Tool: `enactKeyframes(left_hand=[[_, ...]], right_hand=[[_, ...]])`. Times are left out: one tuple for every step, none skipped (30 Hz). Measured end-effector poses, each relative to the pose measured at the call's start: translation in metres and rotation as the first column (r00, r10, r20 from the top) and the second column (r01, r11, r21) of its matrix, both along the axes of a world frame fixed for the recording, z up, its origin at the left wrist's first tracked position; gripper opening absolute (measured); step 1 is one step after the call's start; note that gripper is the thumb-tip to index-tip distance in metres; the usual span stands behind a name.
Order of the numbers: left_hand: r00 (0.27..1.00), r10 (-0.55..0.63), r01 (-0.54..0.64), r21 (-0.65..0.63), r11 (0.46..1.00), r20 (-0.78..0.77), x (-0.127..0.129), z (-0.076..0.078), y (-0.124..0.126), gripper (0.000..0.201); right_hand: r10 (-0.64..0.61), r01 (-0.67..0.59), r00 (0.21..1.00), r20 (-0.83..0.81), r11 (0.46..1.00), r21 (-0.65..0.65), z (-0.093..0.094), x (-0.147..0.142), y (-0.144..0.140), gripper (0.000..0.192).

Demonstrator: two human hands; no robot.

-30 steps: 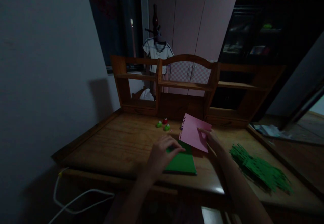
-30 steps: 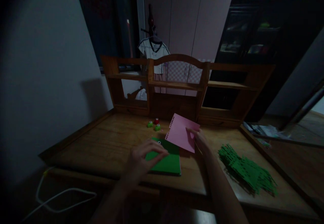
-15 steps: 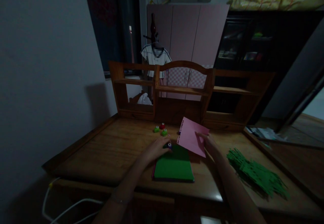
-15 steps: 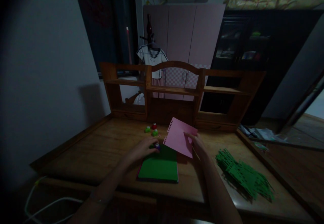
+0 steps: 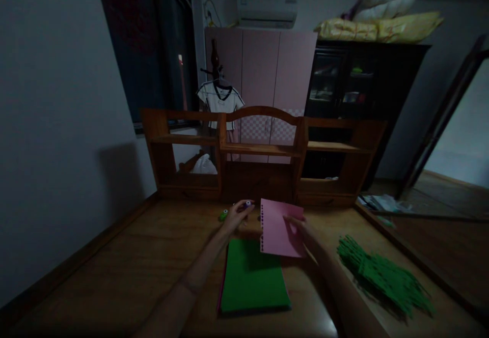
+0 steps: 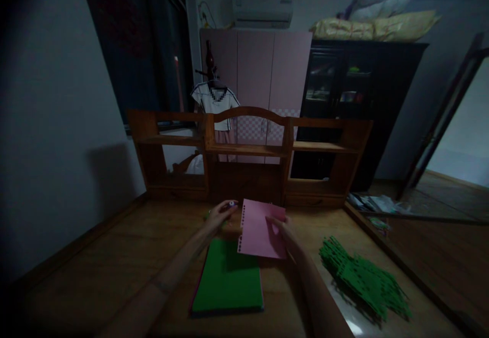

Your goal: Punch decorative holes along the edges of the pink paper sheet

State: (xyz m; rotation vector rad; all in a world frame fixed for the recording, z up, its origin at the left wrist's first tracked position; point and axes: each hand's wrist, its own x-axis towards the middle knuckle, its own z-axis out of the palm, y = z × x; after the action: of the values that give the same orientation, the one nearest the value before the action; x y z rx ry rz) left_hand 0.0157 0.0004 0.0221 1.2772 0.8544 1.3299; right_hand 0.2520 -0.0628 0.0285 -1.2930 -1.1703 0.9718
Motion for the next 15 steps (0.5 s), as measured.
enactKeyframes(left_hand=[[1.0, -0.004, 0.004, 0.008, 1.0, 0.0, -0.001, -0.004, 0.0, 0.049], [1.0, -0.012, 0.012, 0.012, 1.0, 0.01, -0.001, -0.007, 0.001, 0.05], [1.0, -0.017, 0.017, 0.005, 1.0, 0.027, -0.001, -0.009, 0.0, 0.052], [0.998, -0.017, 0.018, -0.01, 1.0, 0.052, -0.001, -0.01, 0.0, 0.054], [0.996, -0.014, 0.016, -0.029, 0.999, 0.084, 0.0, -0.011, 0.0, 0.055], [0.993, -0.011, 0.016, -0.047, 0.999, 0.118, 0.001, -0.012, -0.001, 0.054], [0.989, -0.01, 0.019, -0.059, 0.998, 0.15, 0.002, -0.013, -0.001, 0.053], [0.984, -0.016, 0.027, -0.062, 0.998, 0.176, 0.003, -0.014, -0.002, 0.051], [0.98, -0.027, 0.04, -0.059, 0.997, 0.197, 0.004, -0.016, -0.002, 0.049], [0.976, -0.038, 0.051, -0.055, 0.997, 0.212, 0.005, -0.017, -0.002, 0.048], [0.974, -0.042, 0.056, -0.055, 0.997, 0.223, 0.005, -0.019, -0.002, 0.048], [0.972, -0.038, 0.054, -0.06, 0.997, 0.233, 0.005, -0.02, -0.001, 0.049], [0.969, -0.029, 0.048, -0.072, 0.996, 0.245, 0.004, -0.021, -0.001, 0.049], [0.965, -0.018, 0.042, -0.088, 0.995, 0.261, 0.003, -0.021, -0.001, 0.049], [0.959, -0.007, 0.038, -0.105, 0.994, 0.283, 0.002, -0.021, 0.0, 0.049]], right_hand=[[-0.024, 0.024, 1.0, 0.001, 0.999, -0.026, 0.001, -0.001, 0.001, 0.031], [-0.044, 0.045, 0.999, 0.02, 0.998, -0.04, 0.001, -0.001, 0.002, 0.029], [-0.053, 0.054, 0.998, 0.044, 0.998, -0.04, 0.001, -0.001, 0.003, 0.028], [-0.05, 0.052, 0.997, 0.061, 0.998, -0.032, 0.0, -0.001, 0.005, 0.027], [-0.042, 0.043, 0.997, 0.071, 0.999, -0.021, -0.002, 0.0, 0.007, 0.027], [-0.032, 0.033, 0.996, 0.079, 0.999, -0.012, -0.006, 0.001, 0.01, 0.027], [-0.025, 0.025, 0.996, 0.086, 1.0, -0.004, -0.009, 0.002, 0.012, 0.028], [-0.025, 0.024, 0.996, 0.091, 1.0, 0.008, -0.013, 0.003, 0.015, 0.03], [-0.025, 0.023, 0.995, 0.099, 1.0, 0.02, -0.017, 0.005, 0.017, 0.031], [-0.017, 0.014, 0.993, 0.113, 0.999, 0.029, -0.02, 0.006, 0.02, 0.033], [-0.006, 0.002, 0.992, 0.13, 0.999, 0.037, -0.023, 0.007, 0.021, 0.033], [0.005, -0.011, 0.989, 0.147, 0.999, 0.042, -0.025, 0.008, 0.022, 0.033], [0.01, -0.018, 0.986, 0.163, 0.999, 0.048, -0.026, 0.009, 0.023, 0.031], [0.008, -0.018, 0.984, 0.178, 0.998, 0.052, -0.026, 0.01, 0.023, 0.03], [0.001, -0.013, 0.983, 0.186, 0.998, 0.061, -0.025, 0.01, 0.023, 0.03]])
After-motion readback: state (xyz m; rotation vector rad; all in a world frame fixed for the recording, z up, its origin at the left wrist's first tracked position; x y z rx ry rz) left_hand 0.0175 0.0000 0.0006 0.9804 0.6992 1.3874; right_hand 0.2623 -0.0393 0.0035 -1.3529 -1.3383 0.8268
